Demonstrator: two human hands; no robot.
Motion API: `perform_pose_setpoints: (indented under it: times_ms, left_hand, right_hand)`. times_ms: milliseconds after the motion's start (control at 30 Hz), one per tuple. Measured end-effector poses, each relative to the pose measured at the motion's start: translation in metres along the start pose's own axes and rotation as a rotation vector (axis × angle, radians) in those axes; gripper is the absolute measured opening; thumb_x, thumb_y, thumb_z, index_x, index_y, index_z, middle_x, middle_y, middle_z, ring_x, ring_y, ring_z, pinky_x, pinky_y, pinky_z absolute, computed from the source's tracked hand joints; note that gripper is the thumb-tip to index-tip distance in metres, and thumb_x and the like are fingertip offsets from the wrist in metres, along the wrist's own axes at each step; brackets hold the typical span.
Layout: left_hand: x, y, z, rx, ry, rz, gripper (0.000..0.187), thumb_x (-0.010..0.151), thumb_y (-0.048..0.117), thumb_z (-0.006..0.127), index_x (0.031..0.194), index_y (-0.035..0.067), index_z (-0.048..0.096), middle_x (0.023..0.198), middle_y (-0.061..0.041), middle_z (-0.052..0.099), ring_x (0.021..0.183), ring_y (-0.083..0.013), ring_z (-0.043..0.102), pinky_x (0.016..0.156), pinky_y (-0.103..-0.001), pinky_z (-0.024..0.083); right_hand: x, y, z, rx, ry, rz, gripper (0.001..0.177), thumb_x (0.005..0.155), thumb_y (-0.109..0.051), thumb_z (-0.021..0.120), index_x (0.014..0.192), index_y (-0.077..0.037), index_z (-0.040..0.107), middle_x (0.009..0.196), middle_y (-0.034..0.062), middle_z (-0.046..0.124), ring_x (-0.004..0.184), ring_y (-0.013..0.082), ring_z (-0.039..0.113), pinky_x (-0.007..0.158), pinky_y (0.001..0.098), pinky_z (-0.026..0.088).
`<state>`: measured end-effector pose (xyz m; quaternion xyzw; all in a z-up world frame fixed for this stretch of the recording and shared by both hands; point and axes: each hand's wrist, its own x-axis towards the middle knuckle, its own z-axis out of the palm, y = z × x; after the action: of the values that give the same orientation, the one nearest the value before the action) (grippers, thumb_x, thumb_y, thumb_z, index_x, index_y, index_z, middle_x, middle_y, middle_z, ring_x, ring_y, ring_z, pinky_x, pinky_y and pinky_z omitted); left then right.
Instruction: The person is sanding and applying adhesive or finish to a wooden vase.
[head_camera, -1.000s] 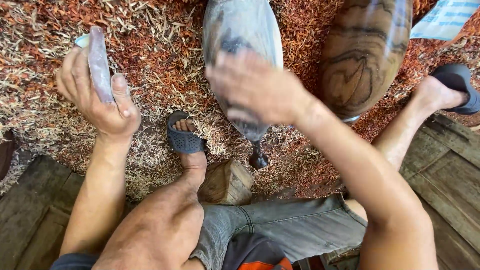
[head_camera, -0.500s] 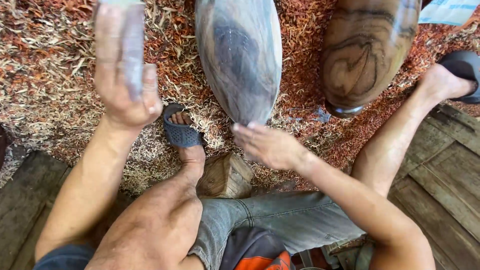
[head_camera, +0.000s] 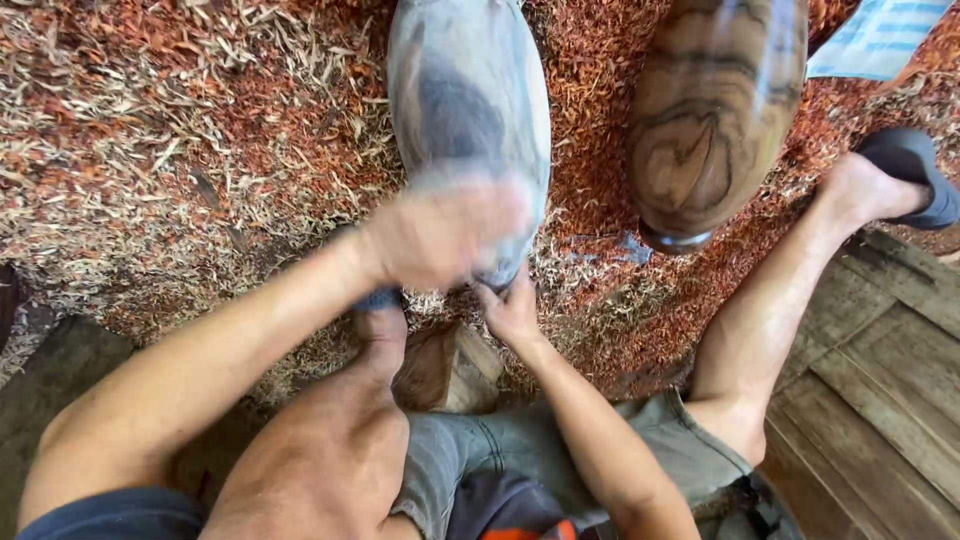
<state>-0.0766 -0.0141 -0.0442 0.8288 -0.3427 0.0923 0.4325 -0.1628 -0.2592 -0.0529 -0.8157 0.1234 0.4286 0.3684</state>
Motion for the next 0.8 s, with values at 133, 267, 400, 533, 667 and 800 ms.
perform_pose_setpoints:
  times_ms: [133,267,400,533,667,800]
  left_hand:
    - [0.023,-0.033,-0.038,0.079,0.071,-0.398,0.04,0.12,0.032,0.05,0.153,0.01,0.055,0.161,-0.013,0.051,0.155,-0.0316,0.042,0.133,-0.046,0.03]
    - [-0.004,0.029,0.007,0.063,0.061,-0.213,0.049,0.108,0.024,0.047,0.149,0.002,0.059,0.157,-0.015,0.054,0.152,-0.0281,0.042,0.129,-0.048,0.027]
    - [0.024,-0.002,-0.019,0.13,0.165,-0.124,0.037,0.113,0.024,0.057,0.139,-0.001,0.065,0.144,-0.02,0.06,0.143,-0.0344,0.051,0.127,-0.052,0.035]
    - [0.057,-0.018,-0.038,0.147,0.259,-0.38,0.036,0.107,0.024,0.057,0.132,0.001,0.067,0.137,-0.021,0.065,0.135,-0.0377,0.056,0.119,-0.053,0.039]
    - [0.049,0.014,-0.01,0.163,0.098,-0.071,0.039,0.099,0.02,0.056,0.123,-0.009,0.067,0.128,-0.026,0.068,0.13,-0.0374,0.06,0.118,-0.048,0.045]
    - [0.074,-0.035,-0.047,-0.063,-0.271,-0.228,0.038,0.107,0.023,0.054,0.122,-0.009,0.067,0.118,-0.027,0.068,0.111,-0.0392,0.063,0.1,-0.049,0.049]
  right_hand:
    - [-0.008,-0.014,0.0,0.074,-0.004,0.053,0.065,0.09,-0.017,0.075,0.142,-0.001,0.038,0.128,0.0231,0.064,0.114,0.0315,0.069,0.093,0.0428,0.062]
    - [-0.003,0.008,0.007,0.065,0.063,0.036,0.052,0.086,-0.005,0.066,0.135,0.0,0.048,0.121,0.0239,0.069,0.109,0.0344,0.072,0.091,0.0451,0.064]
    - [-0.002,-0.001,0.006,0.061,0.116,-0.097,0.055,0.085,-0.002,0.068,0.136,0.0,0.049,0.124,0.0233,0.069,0.115,0.0329,0.07,0.098,0.0432,0.061]
    - [-0.004,-0.015,0.006,0.004,0.125,0.018,0.056,0.087,-0.004,0.073,0.137,-0.001,0.047,0.124,0.0227,0.069,0.114,0.0312,0.07,0.097,0.0415,0.06]
    - [-0.006,-0.005,0.006,0.053,0.107,-0.005,0.079,0.085,-0.005,0.066,0.152,-0.004,0.026,0.123,0.0209,0.07,0.112,0.0299,0.071,0.097,0.0394,0.061]
    - [0.0,-0.005,0.008,0.034,0.097,-0.012,0.072,0.088,-0.008,0.066,0.151,-0.002,0.03,0.128,0.0212,0.067,0.117,0.0304,0.068,0.099,0.0402,0.059]
